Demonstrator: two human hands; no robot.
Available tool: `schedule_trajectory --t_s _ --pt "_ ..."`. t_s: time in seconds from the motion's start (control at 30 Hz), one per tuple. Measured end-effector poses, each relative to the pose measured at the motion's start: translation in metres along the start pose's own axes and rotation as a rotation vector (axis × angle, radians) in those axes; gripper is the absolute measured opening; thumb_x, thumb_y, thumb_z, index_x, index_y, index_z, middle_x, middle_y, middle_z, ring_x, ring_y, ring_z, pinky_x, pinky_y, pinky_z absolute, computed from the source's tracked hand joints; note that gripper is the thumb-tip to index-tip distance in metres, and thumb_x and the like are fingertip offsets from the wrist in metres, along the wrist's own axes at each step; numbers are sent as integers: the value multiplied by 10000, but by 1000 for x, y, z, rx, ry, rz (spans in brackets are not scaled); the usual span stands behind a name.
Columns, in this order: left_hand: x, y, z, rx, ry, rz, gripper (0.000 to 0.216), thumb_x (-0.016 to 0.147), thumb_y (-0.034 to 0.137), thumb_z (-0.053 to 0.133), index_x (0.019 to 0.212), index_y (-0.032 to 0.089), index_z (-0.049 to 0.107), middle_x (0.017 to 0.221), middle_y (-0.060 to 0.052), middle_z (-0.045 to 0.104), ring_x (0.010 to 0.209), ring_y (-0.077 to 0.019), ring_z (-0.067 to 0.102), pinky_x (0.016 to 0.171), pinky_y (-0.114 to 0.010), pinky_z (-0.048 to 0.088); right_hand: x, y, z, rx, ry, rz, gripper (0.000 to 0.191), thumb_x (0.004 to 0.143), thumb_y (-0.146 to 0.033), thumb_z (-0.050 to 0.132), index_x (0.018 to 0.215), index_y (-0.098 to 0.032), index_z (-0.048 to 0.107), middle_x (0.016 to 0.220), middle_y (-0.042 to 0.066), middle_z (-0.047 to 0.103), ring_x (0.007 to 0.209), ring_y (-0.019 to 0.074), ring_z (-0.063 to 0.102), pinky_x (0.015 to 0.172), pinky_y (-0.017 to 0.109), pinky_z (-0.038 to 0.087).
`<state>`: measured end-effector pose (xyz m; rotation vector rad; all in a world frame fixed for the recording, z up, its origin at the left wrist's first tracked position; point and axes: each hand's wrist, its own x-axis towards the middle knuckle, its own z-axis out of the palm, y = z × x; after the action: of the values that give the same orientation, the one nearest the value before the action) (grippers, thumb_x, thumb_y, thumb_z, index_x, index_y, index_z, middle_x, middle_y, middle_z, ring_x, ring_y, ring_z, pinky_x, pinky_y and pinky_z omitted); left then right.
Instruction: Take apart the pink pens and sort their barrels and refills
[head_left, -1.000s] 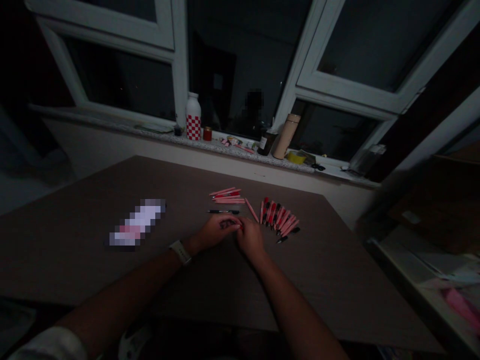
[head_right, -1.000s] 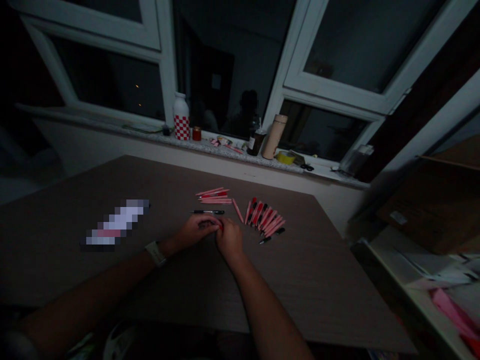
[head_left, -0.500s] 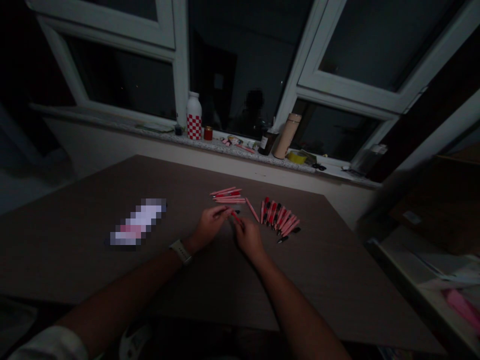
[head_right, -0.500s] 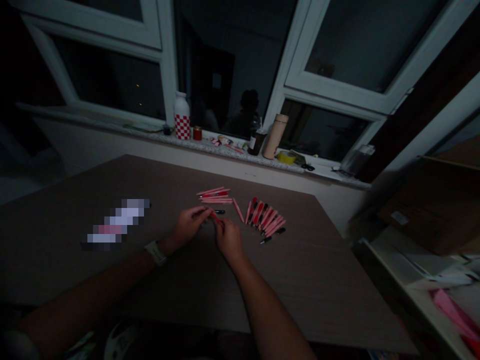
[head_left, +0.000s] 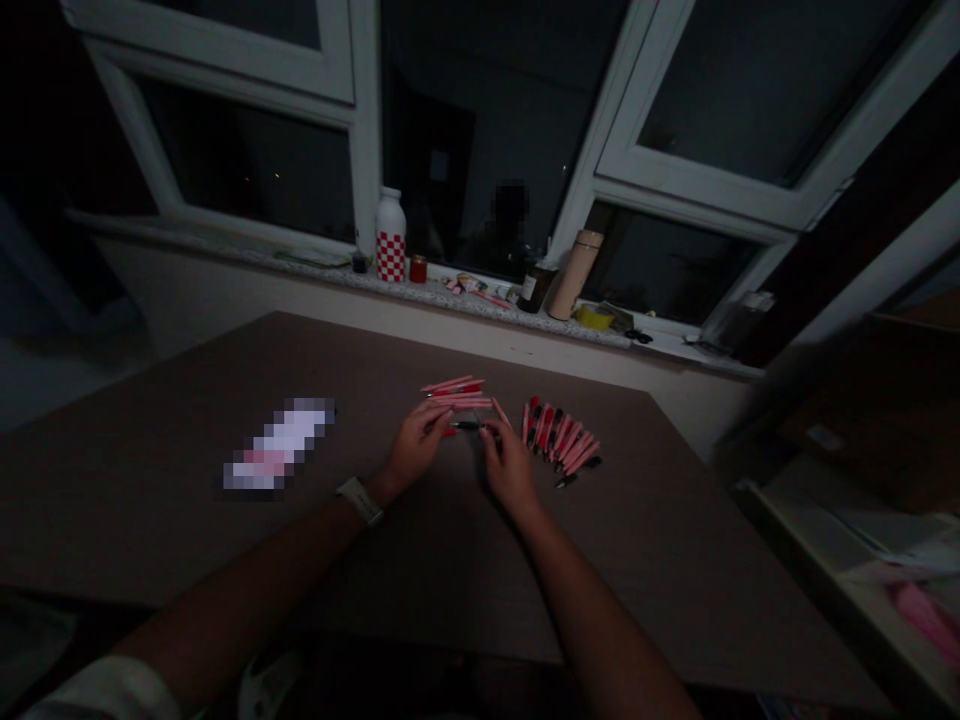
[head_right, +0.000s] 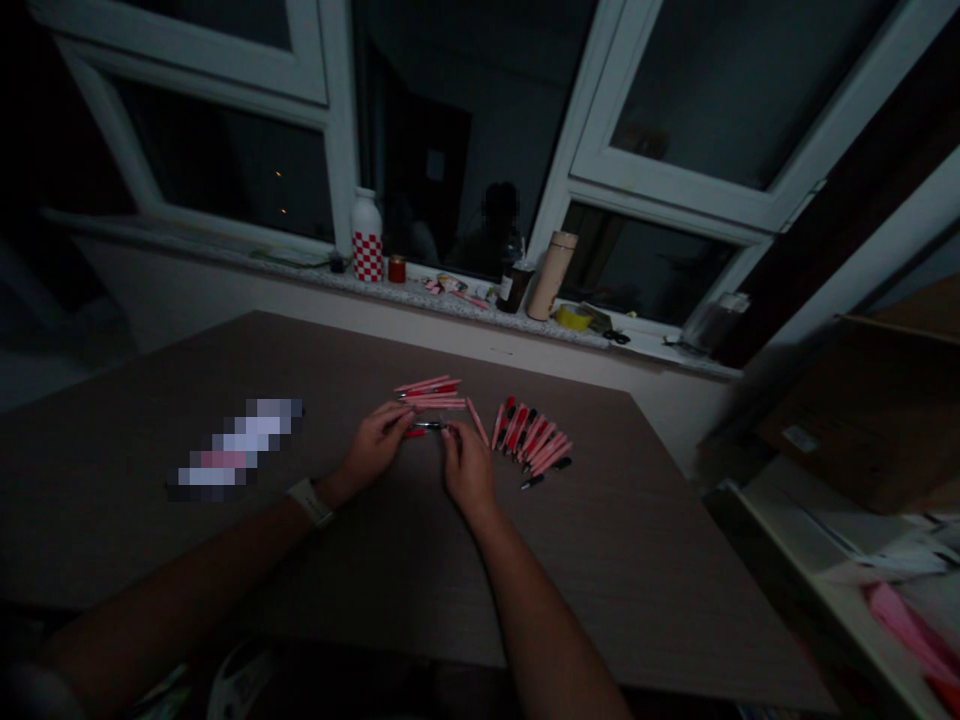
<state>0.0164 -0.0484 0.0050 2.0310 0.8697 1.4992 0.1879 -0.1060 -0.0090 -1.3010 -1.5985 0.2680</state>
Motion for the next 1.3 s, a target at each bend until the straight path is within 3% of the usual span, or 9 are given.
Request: schedule_trajectory --t_s 0.37,0.67,1.3 --pt "-4 -2 -1 79 -79 76 269 977 276 490 1114 198 708 1046 -80 665 1024 -202 605 959 -368 484 1 0 -6 -40 8 -76 246 962 -267 475 1113 -189 654 1101 92 692 1043 206 624 944 340 467" --pt "-6 1 -4 207 -166 133 291 975 243 477 1153 206 704 1002 -75 585 936 -188 582 860 -328 504 2 0 -10 -81 2 -87 233 955 -236 491 1100 -183 666 1078 99 683 1041 206 617 948 325 459" --pt "-4 4 -7 279 -207 141 285 966 275 489 1114 202 721 949 -74 601 895 -198 572 823 -344 492 3 1 -12 -132 -21 -85 231 944 -230 526 1103 -189 688 1064 97 676 1036 214 608 953 327 452"
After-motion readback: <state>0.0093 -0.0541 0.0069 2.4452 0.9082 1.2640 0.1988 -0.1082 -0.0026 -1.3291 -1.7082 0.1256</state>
